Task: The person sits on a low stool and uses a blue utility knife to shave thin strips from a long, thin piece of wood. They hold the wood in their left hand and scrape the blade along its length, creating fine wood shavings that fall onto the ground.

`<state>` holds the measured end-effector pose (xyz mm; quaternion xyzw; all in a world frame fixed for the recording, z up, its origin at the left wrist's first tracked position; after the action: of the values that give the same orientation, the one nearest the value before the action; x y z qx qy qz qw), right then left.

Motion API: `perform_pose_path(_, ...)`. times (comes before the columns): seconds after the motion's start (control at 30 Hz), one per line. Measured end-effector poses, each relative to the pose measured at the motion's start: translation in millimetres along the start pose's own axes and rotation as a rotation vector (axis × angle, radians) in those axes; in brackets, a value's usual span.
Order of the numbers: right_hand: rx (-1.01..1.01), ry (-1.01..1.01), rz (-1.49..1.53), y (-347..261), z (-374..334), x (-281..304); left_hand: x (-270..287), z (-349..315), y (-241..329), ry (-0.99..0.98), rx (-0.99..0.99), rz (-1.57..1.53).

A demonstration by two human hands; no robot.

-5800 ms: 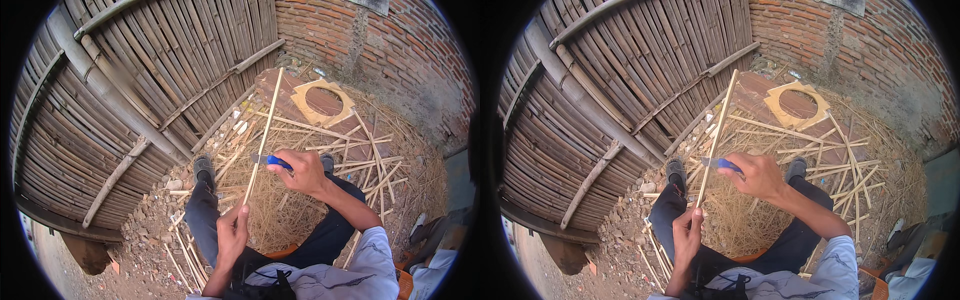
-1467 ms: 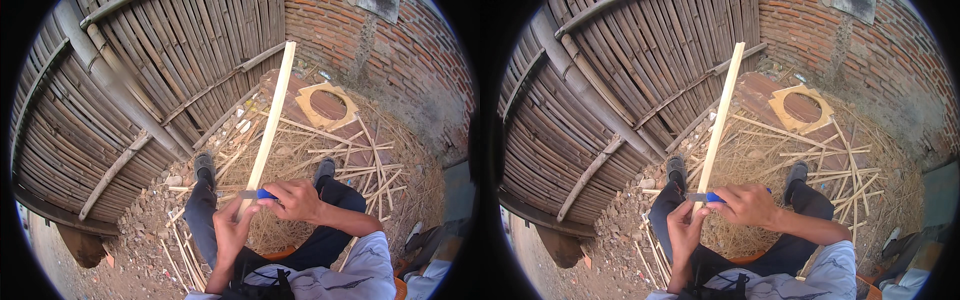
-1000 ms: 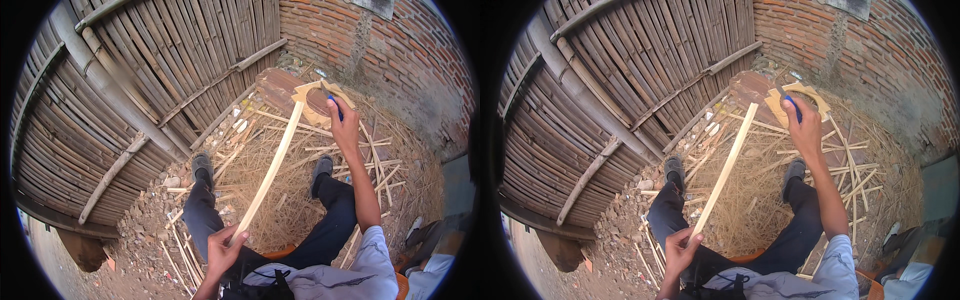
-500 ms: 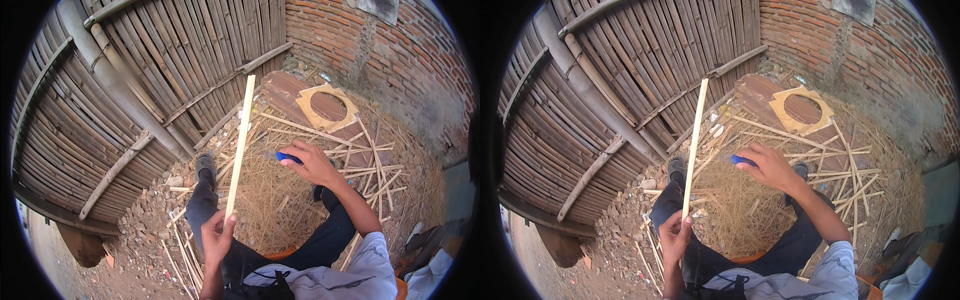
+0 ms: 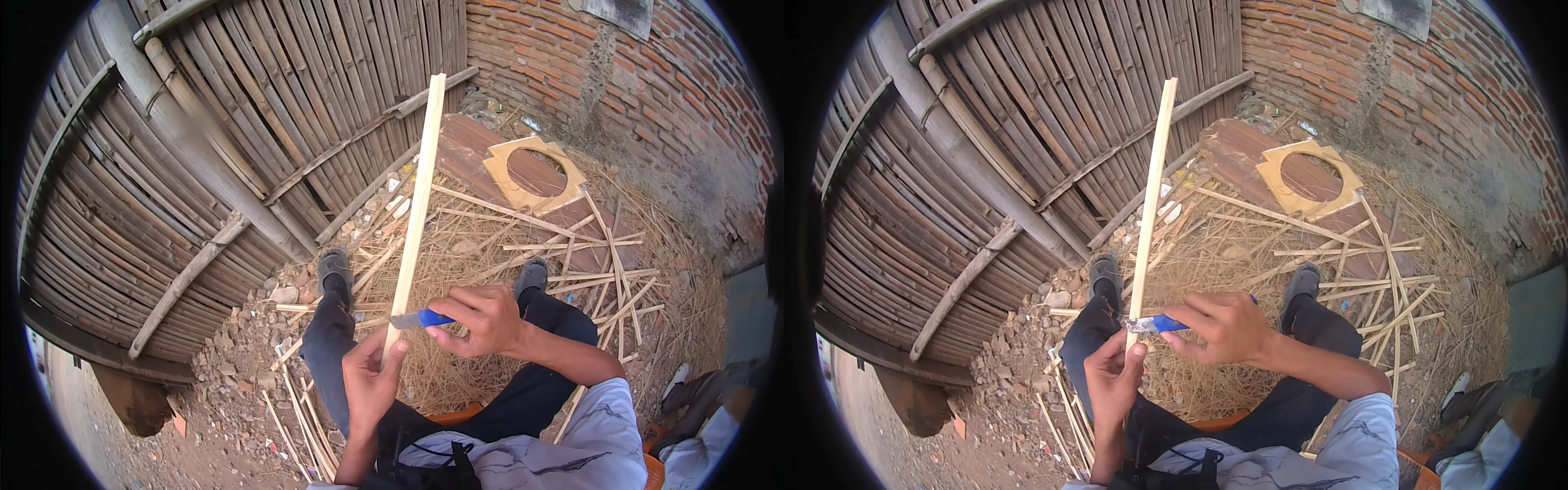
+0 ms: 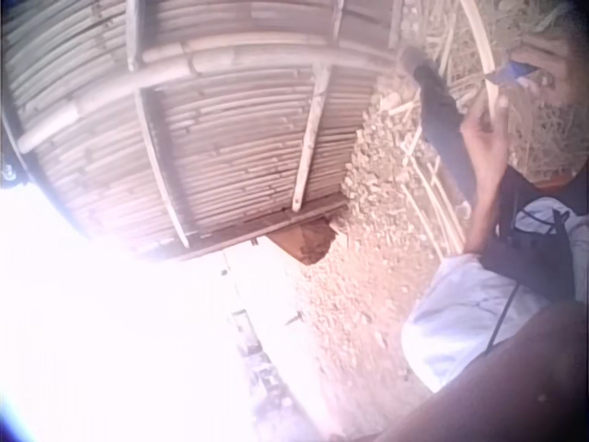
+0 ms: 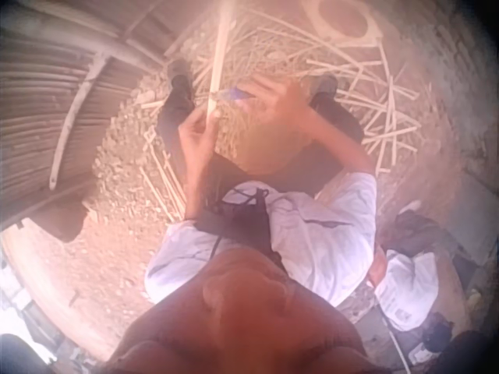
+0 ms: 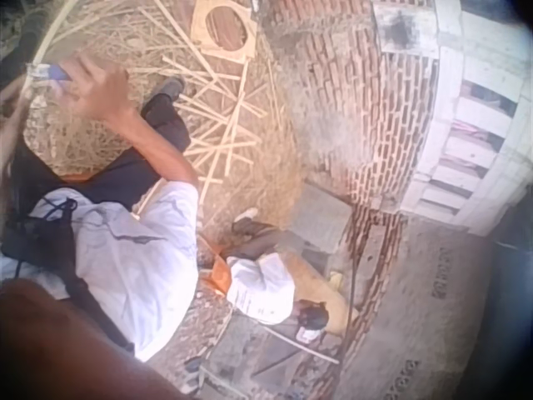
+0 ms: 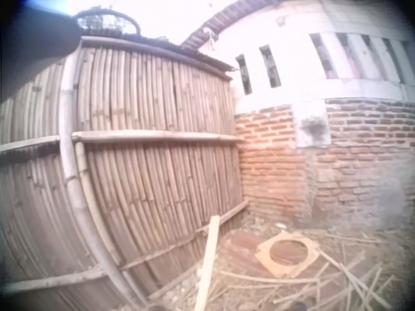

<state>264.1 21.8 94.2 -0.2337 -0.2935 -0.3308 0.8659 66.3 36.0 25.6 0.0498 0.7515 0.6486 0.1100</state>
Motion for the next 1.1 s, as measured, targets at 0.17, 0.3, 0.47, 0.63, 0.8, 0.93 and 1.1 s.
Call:
perform_pose_path(0.17,0.014,0.036,0.006,-5.7,3.8,4.4,-5.6,-0.3,2.8,0.041,-0.069,0.054)
perform_pose_path(0.3,-0.009,0.008,-0.022,-4.0,0.9,3.8,-6.9,-0.8,6.5,0.061,-0.121,0.104)
perform_pose_path(0.47,-0.006,0.053,-0.037,-6.6,5.0,7.6,-5.0,-1.5,5.4,0.075,-0.103,0.126)
perform_pose_path(0.63,-0.003,0.060,-0.074,-6.1,8.0,13.0,-4.6,-2.4,7.4,0.077,-0.098,0.111)
perform_pose_path(0.8,-0.069,0.110,-0.168,10.4,9.2,27.1,-1.7,-4.0,4.3,0.048,-0.045,0.141)
perform_pose_path(0.93,-0.280,0.349,-0.264,76.7,12.5,73.5,4.4,-17.9,-22.2,-0.041,0.045,0.138)
perform_pose_path(1.1,-0.414,0.536,-0.390,134.0,-7.1,128.6,26.1,-30.2,-39.1,-0.071,0.074,0.276)
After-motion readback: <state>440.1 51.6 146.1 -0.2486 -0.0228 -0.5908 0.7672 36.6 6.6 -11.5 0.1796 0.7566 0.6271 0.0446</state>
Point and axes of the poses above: each hand's wrist, its own z-axis towards the middle knuckle, its own x-axis out of the back of the hand, y = z × x, the point moved 7 cm from there along z, towards the middle knuckle, and after that the axes turned 5 degrees about x, right-handed, at the moved point
